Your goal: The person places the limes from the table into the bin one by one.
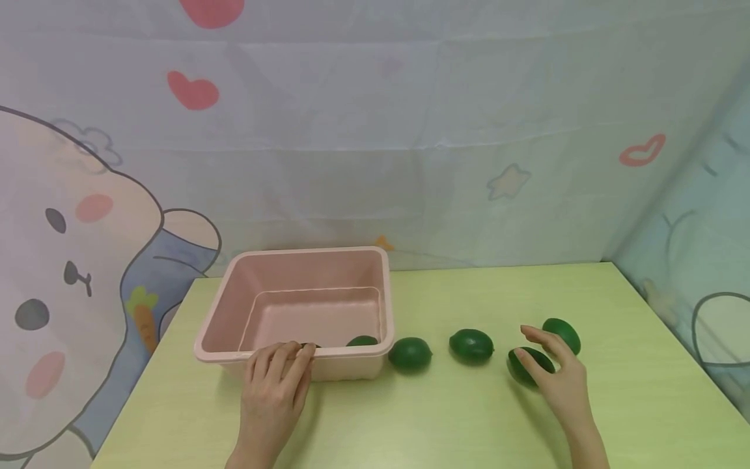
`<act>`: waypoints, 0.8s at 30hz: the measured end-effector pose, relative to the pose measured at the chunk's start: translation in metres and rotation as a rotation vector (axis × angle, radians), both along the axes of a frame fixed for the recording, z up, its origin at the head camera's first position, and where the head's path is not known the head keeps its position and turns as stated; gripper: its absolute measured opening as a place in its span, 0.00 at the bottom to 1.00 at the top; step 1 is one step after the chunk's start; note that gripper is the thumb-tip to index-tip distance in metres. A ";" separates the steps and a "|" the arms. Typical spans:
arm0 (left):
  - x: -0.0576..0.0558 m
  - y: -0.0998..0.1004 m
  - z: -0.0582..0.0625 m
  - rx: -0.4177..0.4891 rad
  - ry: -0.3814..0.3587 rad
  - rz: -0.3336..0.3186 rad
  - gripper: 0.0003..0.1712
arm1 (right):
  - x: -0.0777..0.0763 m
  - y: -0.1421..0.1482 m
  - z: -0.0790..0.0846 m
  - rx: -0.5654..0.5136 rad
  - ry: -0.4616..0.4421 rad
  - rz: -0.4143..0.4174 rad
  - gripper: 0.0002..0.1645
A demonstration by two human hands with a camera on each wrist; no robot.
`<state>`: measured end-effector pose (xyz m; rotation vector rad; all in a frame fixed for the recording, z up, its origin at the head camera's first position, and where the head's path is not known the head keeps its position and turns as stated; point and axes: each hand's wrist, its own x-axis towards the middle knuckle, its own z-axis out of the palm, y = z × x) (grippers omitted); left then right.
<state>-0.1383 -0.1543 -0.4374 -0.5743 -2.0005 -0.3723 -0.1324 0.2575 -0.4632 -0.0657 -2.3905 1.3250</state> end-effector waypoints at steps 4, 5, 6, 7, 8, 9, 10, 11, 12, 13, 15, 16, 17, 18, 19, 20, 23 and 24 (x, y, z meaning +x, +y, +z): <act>0.000 0.000 0.000 -0.001 -0.002 0.002 0.17 | 0.003 0.008 0.000 -0.034 -0.084 0.011 0.26; 0.000 0.000 0.001 -0.002 -0.001 0.002 0.17 | 0.003 0.010 -0.001 -0.047 -0.099 0.014 0.27; 0.000 0.000 0.001 -0.003 0.000 0.002 0.17 | 0.004 0.012 -0.001 -0.060 -0.109 0.019 0.28; 0.000 0.000 0.001 -0.003 0.001 0.003 0.17 | 0.004 0.013 -0.001 -0.068 -0.118 0.020 0.28; 0.000 0.000 0.001 -0.004 0.002 0.003 0.17 | 0.004 0.014 -0.002 -0.072 -0.127 0.021 0.28; 0.000 0.000 0.001 -0.005 0.002 0.003 0.17 | 0.005 0.015 -0.002 -0.074 -0.133 0.022 0.28; 0.000 0.000 0.001 -0.005 0.003 0.002 0.17 | 0.005 0.015 -0.002 -0.074 -0.137 0.022 0.28; 0.000 0.000 0.001 -0.005 0.004 0.002 0.17 | 0.005 0.016 -0.003 -0.072 -0.142 0.019 0.28; 0.000 0.000 0.001 -0.005 0.005 0.002 0.17 | 0.005 0.017 -0.003 -0.070 -0.143 0.016 0.28; 0.000 0.000 0.001 -0.005 0.005 0.001 0.17 | 0.005 0.017 -0.004 -0.065 -0.147 0.012 0.28; 0.000 0.000 0.001 -0.005 0.005 0.000 0.16 | 0.005 0.019 -0.005 -0.060 -0.157 0.005 0.28; 0.000 0.000 0.001 -0.005 0.005 0.000 0.17 | 0.005 0.019 -0.006 -0.061 -0.163 0.003 0.29; 0.000 0.000 0.001 -0.005 0.005 -0.001 0.17 | 0.005 0.019 -0.007 -0.054 -0.173 0.000 0.29; 0.000 0.000 0.001 -0.006 0.004 -0.001 0.17 | 0.005 0.020 -0.008 -0.052 -0.180 0.000 0.29; 0.000 0.000 0.001 -0.006 0.005 -0.001 0.17 | 0.005 0.020 -0.009 -0.044 -0.186 0.001 0.30; 0.000 0.000 0.001 -0.006 0.005 -0.001 0.17 | 0.005 0.021 -0.010 -0.037 -0.192 0.001 0.30; 0.000 0.000 0.001 -0.006 0.009 0.000 0.16 | 0.005 0.022 -0.012 -0.026 -0.204 0.005 0.30; 0.000 0.000 0.001 -0.006 0.009 0.000 0.16 | 0.004 0.023 -0.013 -0.030 -0.205 0.008 0.31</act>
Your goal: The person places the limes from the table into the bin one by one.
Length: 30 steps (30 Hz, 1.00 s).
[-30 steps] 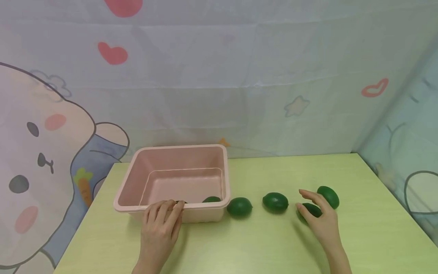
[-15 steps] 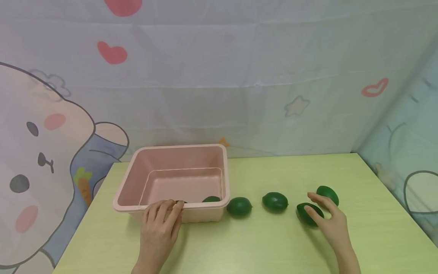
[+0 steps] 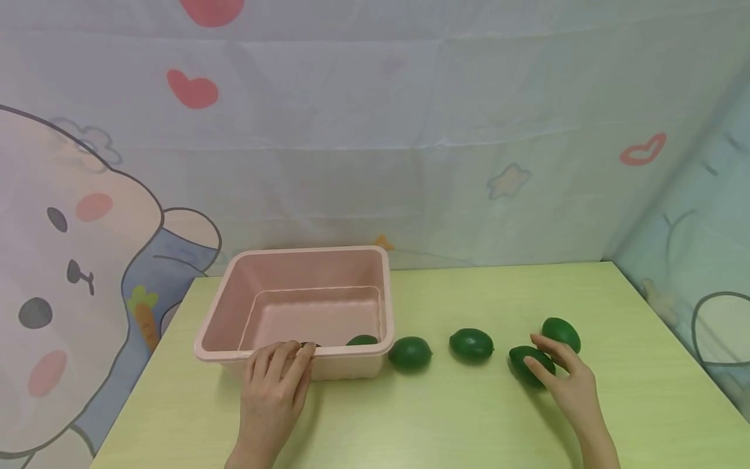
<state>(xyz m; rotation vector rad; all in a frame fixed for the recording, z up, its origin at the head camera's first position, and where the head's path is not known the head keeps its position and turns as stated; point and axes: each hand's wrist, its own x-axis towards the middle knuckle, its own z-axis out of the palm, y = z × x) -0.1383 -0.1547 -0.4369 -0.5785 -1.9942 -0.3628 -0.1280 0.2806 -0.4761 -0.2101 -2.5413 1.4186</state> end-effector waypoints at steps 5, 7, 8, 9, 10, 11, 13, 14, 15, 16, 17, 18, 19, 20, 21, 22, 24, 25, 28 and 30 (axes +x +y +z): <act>0.001 0.000 -0.001 0.000 -0.008 0.001 0.17 | 0.000 0.004 -0.004 -0.019 -0.019 0.006 0.33; 0.001 -0.001 -0.001 0.000 -0.010 0.002 0.17 | -0.001 0.005 -0.006 -0.015 -0.030 0.006 0.34; 0.001 -0.001 -0.001 0.000 -0.011 0.002 0.17 | -0.001 0.006 -0.006 -0.008 -0.034 0.007 0.34; 0.001 -0.001 -0.001 0.001 -0.010 0.001 0.16 | -0.001 0.006 -0.006 -0.002 -0.035 0.007 0.34; 0.001 0.000 0.000 0.001 -0.010 0.001 0.16 | -0.001 0.006 -0.007 0.004 -0.037 0.007 0.34; 0.001 0.000 0.000 0.001 -0.009 0.000 0.16 | -0.001 0.006 -0.007 0.014 -0.033 0.011 0.35; 0.000 0.000 0.000 0.003 -0.010 -0.003 0.16 | -0.002 0.006 -0.008 0.048 -0.017 0.015 0.35; 0.000 0.000 0.000 0.003 -0.010 -0.004 0.16 | -0.002 0.006 -0.009 0.063 -0.005 0.017 0.35; 0.000 0.000 0.000 0.003 -0.010 -0.004 0.16 | -0.002 0.006 -0.010 0.079 0.008 0.019 0.35; 0.000 0.000 0.001 0.003 -0.011 -0.003 0.16 | -0.002 0.006 -0.011 0.093 0.014 0.024 0.35; 0.000 0.000 0.001 0.002 -0.011 -0.003 0.16 | -0.002 0.006 -0.011 0.105 0.018 0.029 0.35; 0.000 0.000 0.001 0.002 -0.010 -0.002 0.16 | -0.002 0.006 -0.011 0.112 0.015 0.034 0.36; 0.000 0.000 0.001 0.002 -0.009 -0.002 0.16 | -0.001 0.006 -0.012 0.110 0.009 0.044 0.37; 0.000 0.000 0.001 0.001 -0.008 -0.001 0.16 | -0.001 0.007 -0.012 0.107 -0.002 0.051 0.37; 0.000 0.000 0.001 0.001 -0.006 0.000 0.16 | -0.001 0.007 -0.012 0.108 -0.017 0.059 0.38; 0.000 0.000 0.001 0.001 -0.005 0.000 0.16 | -0.001 0.008 -0.011 0.109 -0.035 0.066 0.39; -0.001 0.000 0.001 0.002 -0.005 -0.001 0.16 | -0.001 0.009 -0.011 0.119 -0.071 0.074 0.41; -0.001 0.000 0.001 0.003 -0.006 -0.001 0.16 | -0.001 0.009 -0.011 0.123 -0.088 0.078 0.41; 0.000 0.000 0.001 0.003 -0.008 -0.001 0.16 | -0.001 0.011 -0.010 0.114 -0.144 0.093 0.43; 0.000 0.000 0.001 0.003 -0.008 0.000 0.16 | -0.001 0.011 -0.009 0.096 -0.184 0.107 0.44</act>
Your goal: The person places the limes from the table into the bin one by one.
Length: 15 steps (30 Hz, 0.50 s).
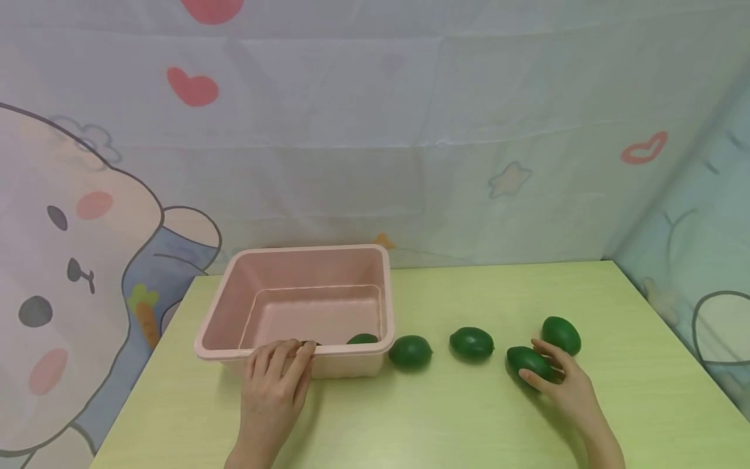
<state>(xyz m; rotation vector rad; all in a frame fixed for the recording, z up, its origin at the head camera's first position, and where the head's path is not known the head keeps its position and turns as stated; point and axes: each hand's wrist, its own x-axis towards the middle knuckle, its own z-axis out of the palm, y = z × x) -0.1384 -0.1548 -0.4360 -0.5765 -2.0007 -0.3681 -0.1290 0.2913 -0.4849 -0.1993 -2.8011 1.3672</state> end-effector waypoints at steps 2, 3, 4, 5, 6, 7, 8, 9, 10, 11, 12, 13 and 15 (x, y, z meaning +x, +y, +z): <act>0.000 0.000 0.000 -0.001 0.001 0.000 0.17 | 0.000 0.000 0.001 -0.014 -0.037 0.011 0.45; 0.000 0.000 0.000 -0.001 0.002 0.000 0.17 | 0.000 0.000 0.001 -0.016 -0.055 0.016 0.45; 0.000 0.000 0.000 -0.001 0.002 0.000 0.17 | 0.000 0.000 0.001 -0.011 -0.069 0.021 0.45; 0.000 0.000 0.000 0.000 0.002 0.000 0.16 | 0.000 0.000 0.002 -0.004 -0.078 0.026 0.45; 0.000 0.000 0.000 -0.001 0.001 0.001 0.16 | 0.000 -0.001 0.002 0.004 -0.083 0.031 0.45; 0.000 0.000 0.000 0.000 0.000 0.001 0.16 | 0.000 -0.001 0.002 0.013 -0.084 0.035 0.44; 0.000 0.000 0.000 0.000 0.000 0.002 0.16 | 0.000 -0.002 0.003 0.019 -0.082 0.038 0.44; 0.000 0.000 0.000 0.000 0.000 0.003 0.17 | 0.000 -0.002 0.003 0.026 -0.077 0.040 0.44; 0.001 0.000 0.000 0.000 -0.001 0.005 0.17 | 0.000 -0.003 0.003 0.031 -0.070 0.041 0.43; 0.001 0.000 0.000 0.000 -0.002 0.006 0.17 | 0.000 -0.003 0.003 0.036 -0.063 0.041 0.43; 0.001 0.000 0.000 -0.001 -0.002 0.007 0.17 | 0.000 -0.004 0.003 0.039 -0.058 0.039 0.43; 0.001 0.000 -0.001 0.000 -0.002 0.007 0.17 | 0.000 -0.004 0.003 0.042 -0.052 0.037 0.43; 0.001 0.000 -0.001 0.001 0.002 0.007 0.17 | 0.000 -0.005 0.003 0.044 -0.046 0.032 0.42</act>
